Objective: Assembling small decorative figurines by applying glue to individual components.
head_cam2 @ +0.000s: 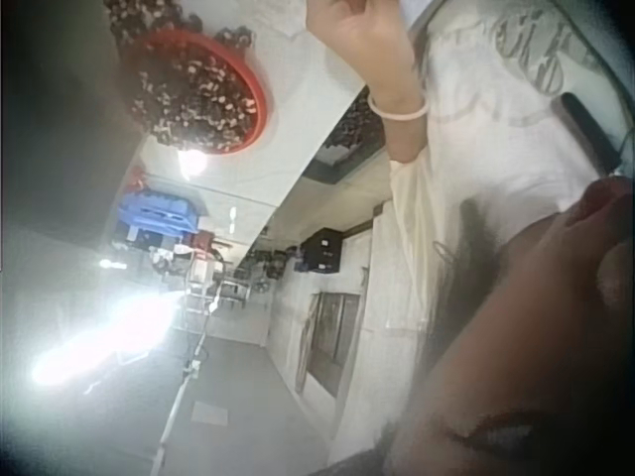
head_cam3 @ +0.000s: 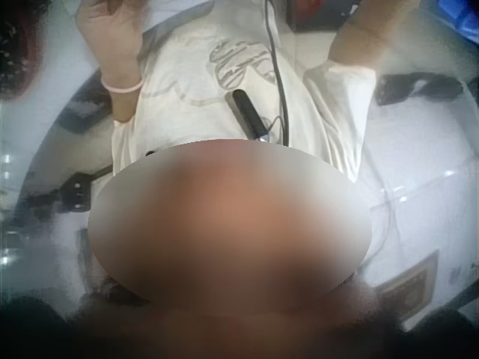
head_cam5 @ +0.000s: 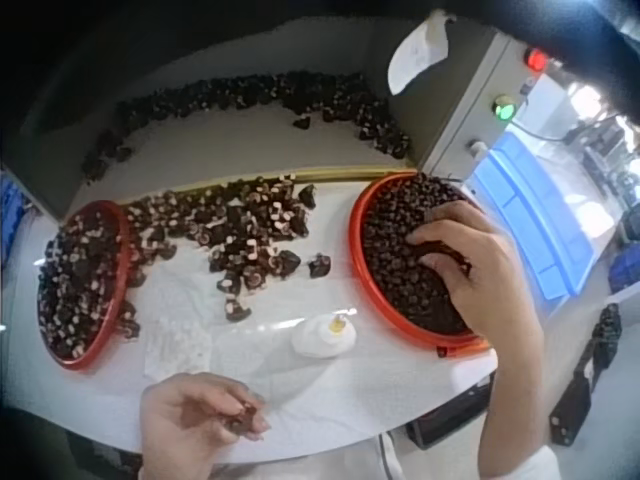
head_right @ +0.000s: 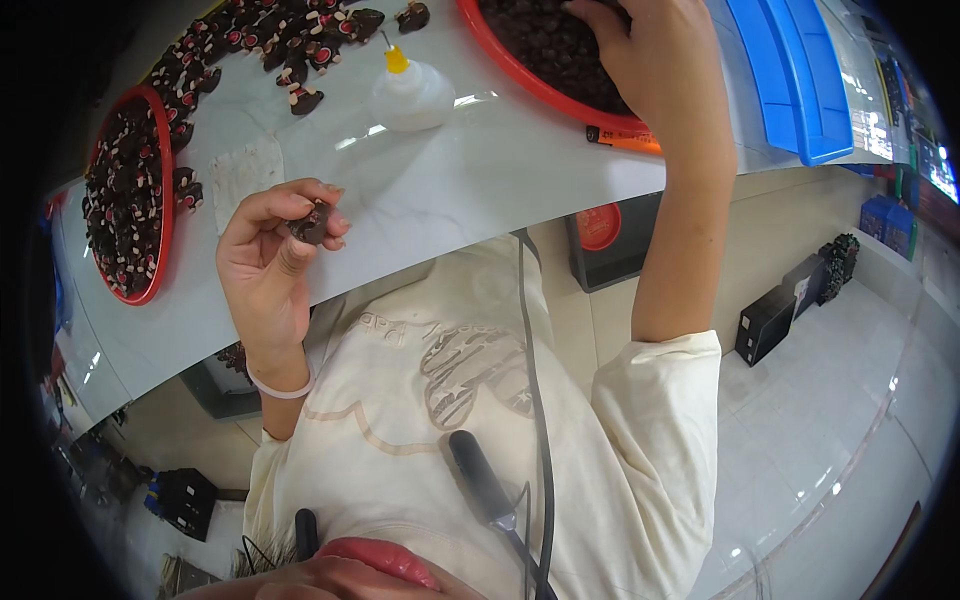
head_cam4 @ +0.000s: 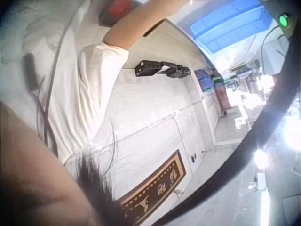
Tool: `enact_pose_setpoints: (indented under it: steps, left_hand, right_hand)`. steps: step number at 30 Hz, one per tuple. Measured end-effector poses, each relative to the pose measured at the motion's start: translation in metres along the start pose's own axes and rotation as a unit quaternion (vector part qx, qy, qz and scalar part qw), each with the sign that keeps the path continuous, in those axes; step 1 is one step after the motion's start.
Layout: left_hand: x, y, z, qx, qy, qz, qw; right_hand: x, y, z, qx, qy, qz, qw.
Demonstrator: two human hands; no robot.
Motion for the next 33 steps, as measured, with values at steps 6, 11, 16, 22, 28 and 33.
enact_pose_setpoints:
  steps: [6, 11, 16, 22, 28, 33]
  left_hand:
    - [-0.001, 0.002, 0.002, -0.003, -0.003, -0.006, 1.0]
    - [0.001, 0.004, -0.001, 0.004, -0.011, 0.015, 1.0]
    - [0.001, 0.002, -0.002, 0.021, -0.029, 0.026, 0.999]
    - [0.0, 0.001, 0.003, -0.044, 0.034, -0.033, 0.998]
    - [-0.003, 0.002, -0.002, -0.019, -0.015, 0.015, 1.0]
    - [0.0, 0.002, -0.005, -0.002, 0.08, 0.101, 0.992]
  right_hand:
    - [0.015, -0.001, -0.006, 0.116, -0.033, 0.259, 0.958]
    - [0.023, -0.018, -0.023, 0.081, 0.124, 0.029, 0.989]
    - [0.005, -0.021, -0.054, 0.144, 0.005, 0.303, 0.942]
    - [-0.049, 0.007, -0.07, 0.065, -0.029, 0.357, 0.931]
    - [-0.081, 0.031, -0.063, 0.062, -0.134, 0.372, 0.916]
    - [-0.098, 0.047, -0.064, 0.055, -0.116, 0.379, 0.916]
Point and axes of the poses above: each hand's wrist, its own z-axis towards the middle knuckle, its own y-axis out of the palm, x = y × z, the point moved 5 cm from there along z, towards the middle knuckle, and after that the axes turned 6 degrees about -y, right-handed, at the moved point
